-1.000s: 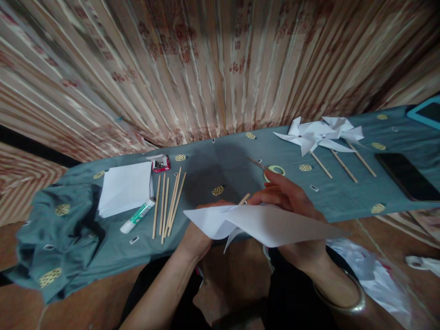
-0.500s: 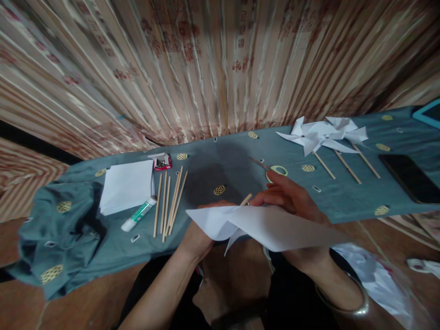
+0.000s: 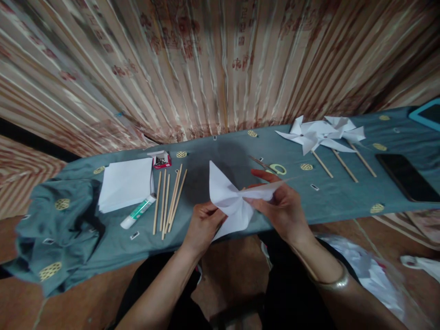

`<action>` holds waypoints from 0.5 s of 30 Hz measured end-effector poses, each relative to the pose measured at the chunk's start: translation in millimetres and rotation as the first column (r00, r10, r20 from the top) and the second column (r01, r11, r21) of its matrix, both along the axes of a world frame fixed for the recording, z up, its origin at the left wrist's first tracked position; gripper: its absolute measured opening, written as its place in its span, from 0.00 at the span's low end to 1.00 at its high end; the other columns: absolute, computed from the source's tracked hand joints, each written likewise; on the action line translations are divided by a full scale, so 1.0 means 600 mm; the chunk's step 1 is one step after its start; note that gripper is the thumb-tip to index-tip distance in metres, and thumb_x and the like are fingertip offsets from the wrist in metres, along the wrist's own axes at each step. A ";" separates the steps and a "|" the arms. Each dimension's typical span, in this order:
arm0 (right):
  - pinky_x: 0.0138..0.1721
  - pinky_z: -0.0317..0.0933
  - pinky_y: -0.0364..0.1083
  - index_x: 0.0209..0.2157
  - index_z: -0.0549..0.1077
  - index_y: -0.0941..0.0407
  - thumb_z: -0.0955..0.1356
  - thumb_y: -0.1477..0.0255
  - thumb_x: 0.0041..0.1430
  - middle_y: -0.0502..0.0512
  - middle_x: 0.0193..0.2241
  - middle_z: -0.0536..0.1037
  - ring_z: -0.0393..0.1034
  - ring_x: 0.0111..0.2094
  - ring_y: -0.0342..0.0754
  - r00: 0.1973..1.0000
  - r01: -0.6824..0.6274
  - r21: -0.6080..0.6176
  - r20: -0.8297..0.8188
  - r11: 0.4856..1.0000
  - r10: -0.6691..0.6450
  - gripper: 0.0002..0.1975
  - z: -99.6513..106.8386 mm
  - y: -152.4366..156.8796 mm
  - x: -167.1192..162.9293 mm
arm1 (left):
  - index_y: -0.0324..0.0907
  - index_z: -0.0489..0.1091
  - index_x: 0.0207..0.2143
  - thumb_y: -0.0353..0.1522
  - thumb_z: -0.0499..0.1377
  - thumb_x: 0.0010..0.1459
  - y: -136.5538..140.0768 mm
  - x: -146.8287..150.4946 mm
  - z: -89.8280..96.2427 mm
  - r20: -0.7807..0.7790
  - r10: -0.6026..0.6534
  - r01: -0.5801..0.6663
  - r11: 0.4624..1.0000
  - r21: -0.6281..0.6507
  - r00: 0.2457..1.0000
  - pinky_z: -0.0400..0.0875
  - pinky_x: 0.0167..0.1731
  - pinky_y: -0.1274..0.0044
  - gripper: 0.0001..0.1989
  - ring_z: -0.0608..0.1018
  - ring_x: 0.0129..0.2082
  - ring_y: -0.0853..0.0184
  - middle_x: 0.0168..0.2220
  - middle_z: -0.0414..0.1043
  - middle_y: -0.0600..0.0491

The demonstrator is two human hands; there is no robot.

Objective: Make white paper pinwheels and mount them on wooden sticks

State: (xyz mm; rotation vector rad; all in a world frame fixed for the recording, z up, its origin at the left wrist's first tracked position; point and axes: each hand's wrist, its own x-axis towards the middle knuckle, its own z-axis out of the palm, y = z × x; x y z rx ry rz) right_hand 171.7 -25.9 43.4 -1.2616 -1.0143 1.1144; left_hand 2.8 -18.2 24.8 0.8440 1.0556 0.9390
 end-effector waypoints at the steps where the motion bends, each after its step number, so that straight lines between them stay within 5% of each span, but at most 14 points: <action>1: 0.34 0.73 0.48 0.48 0.73 0.54 0.78 0.67 0.44 0.51 0.31 0.82 0.77 0.31 0.49 1.000 0.000 -0.021 -0.014 1.000 0.000 0.28 -0.007 0.004 0.001 | 0.41 0.81 0.25 0.40 0.73 0.40 0.000 0.002 -0.001 0.020 0.005 -0.005 1.000 -0.014 1.000 0.70 0.31 0.77 0.13 0.77 0.28 0.66 0.22 0.77 0.54; 6: 0.36 0.72 0.49 0.46 0.75 0.53 0.79 0.64 0.42 0.51 0.32 0.81 0.75 0.33 0.49 0.998 -0.042 -0.070 -0.058 0.997 0.038 0.27 -0.036 0.015 0.002 | 0.41 0.82 0.27 0.40 0.75 0.37 -0.006 0.006 -0.008 0.082 0.041 -0.035 0.997 -0.071 0.996 0.72 0.36 0.75 0.15 0.80 0.34 0.62 0.29 0.81 0.51; 15: 0.38 0.70 0.51 0.35 0.79 0.55 0.80 0.63 0.38 0.53 0.32 0.83 0.75 0.32 0.49 0.988 -0.136 -0.159 -0.096 0.978 0.122 0.20 -0.059 0.028 -0.007 | 0.38 0.81 0.23 0.39 0.78 0.23 -0.015 0.005 -0.030 0.148 0.146 -0.103 0.958 -0.267 0.978 0.71 0.27 0.77 0.21 0.82 0.29 0.59 0.22 0.79 0.49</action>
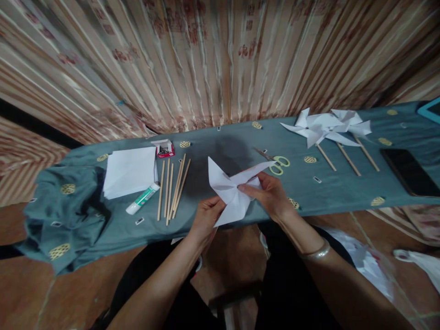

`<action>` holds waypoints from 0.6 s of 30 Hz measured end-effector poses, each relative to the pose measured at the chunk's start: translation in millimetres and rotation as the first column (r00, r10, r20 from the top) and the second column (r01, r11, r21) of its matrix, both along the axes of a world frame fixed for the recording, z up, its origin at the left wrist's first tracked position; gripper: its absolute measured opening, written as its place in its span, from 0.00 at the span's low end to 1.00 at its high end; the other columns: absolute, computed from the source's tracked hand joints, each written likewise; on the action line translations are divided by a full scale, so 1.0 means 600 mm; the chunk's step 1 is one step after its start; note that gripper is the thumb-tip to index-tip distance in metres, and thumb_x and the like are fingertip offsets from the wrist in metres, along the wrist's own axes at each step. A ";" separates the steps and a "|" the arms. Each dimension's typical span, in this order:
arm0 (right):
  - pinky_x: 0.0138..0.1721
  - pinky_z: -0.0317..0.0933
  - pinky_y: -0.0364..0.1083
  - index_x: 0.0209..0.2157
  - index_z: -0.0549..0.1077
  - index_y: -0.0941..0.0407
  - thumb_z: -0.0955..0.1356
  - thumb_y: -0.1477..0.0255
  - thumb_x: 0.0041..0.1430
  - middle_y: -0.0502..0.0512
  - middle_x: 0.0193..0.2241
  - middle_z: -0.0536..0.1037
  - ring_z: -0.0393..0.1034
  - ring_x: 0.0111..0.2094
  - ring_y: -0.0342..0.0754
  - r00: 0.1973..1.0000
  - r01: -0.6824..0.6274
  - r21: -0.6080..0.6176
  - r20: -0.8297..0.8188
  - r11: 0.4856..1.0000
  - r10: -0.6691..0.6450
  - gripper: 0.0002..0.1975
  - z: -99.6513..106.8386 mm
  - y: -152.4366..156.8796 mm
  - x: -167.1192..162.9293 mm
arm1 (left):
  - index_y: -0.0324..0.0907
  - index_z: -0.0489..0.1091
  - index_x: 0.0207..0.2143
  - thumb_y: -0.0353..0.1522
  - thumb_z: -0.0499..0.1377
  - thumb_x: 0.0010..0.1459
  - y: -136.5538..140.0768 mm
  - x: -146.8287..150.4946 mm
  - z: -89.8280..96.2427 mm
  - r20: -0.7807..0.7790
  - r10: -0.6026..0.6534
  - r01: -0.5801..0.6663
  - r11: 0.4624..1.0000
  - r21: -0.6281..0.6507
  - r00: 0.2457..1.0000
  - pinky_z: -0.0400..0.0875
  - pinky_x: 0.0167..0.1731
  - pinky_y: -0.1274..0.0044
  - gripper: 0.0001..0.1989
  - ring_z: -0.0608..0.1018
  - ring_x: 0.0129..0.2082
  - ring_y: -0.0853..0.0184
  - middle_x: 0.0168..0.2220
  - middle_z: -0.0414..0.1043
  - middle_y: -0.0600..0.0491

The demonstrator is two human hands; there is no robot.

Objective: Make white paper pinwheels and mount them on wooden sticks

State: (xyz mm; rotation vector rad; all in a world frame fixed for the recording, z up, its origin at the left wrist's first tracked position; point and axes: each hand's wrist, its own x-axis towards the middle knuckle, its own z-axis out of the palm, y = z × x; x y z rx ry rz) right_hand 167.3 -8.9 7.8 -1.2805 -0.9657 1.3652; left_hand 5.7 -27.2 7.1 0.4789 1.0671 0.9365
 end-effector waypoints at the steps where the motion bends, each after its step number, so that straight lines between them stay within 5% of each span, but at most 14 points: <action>1: 0.38 0.70 0.51 0.33 0.80 0.55 0.80 0.63 0.37 0.52 0.31 0.83 0.75 0.31 0.49 1.000 -0.006 -0.007 -0.007 1.000 0.006 0.19 -0.001 0.001 -0.002 | 0.37 0.80 0.23 0.39 0.78 0.23 0.000 -0.001 -0.001 0.004 0.004 -0.004 1.000 -0.007 1.000 0.71 0.27 0.77 0.22 0.82 0.30 0.59 0.22 0.79 0.48; 9: 0.36 0.70 0.50 0.30 0.82 0.54 0.80 0.64 0.38 0.52 0.29 0.83 0.74 0.30 0.49 0.998 -0.042 -0.001 0.045 0.999 0.042 0.15 -0.006 0.006 -0.006 | 0.36 0.80 0.24 0.37 0.78 0.23 -0.002 -0.005 -0.001 0.063 0.013 -0.010 0.999 -0.044 0.998 0.76 0.35 0.72 0.22 0.83 0.35 0.56 0.28 0.82 0.45; 18: 0.33 0.66 0.47 0.32 0.81 0.56 0.78 0.61 0.43 0.53 0.29 0.82 0.72 0.29 0.46 0.982 -0.168 -0.075 0.079 0.983 0.174 0.16 -0.019 0.007 0.005 | 0.37 0.81 0.25 0.42 0.78 0.26 -0.009 -0.010 -0.026 0.022 0.004 -0.005 1.000 0.004 1.000 0.71 0.27 0.78 0.23 0.82 0.30 0.60 0.25 0.80 0.47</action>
